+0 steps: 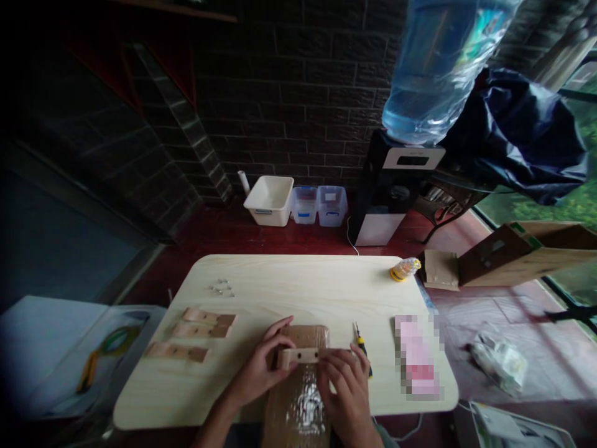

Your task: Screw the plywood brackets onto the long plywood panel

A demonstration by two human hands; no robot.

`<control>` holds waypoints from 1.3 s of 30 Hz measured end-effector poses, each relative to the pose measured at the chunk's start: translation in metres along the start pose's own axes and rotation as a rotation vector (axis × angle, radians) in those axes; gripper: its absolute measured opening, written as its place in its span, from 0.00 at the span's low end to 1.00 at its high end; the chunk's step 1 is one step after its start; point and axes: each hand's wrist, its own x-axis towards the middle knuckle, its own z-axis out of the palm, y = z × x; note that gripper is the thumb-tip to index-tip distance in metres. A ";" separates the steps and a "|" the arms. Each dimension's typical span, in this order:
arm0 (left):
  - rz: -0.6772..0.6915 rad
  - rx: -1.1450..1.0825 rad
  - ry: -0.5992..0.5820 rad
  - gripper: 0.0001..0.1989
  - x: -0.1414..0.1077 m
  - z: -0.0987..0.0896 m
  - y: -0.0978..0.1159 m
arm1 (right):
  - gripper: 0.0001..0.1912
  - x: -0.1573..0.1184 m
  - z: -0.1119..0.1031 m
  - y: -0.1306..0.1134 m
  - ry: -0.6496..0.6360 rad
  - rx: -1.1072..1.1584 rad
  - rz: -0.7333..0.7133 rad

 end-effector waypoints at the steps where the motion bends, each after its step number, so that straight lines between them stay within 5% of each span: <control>1: -0.003 0.001 -0.004 0.11 0.001 0.000 -0.001 | 0.17 0.000 0.002 0.001 0.033 0.009 0.018; 11: -0.010 -0.033 0.006 0.12 0.008 -0.001 -0.018 | 0.15 -0.012 0.019 0.018 0.085 0.205 0.229; 22: 0.014 -0.042 0.084 0.11 0.015 0.006 -0.015 | 0.11 0.009 0.027 0.019 0.051 0.271 0.350; 39: 0.021 -0.030 0.107 0.11 0.012 0.010 -0.019 | 0.12 0.018 0.019 0.019 0.035 0.125 0.208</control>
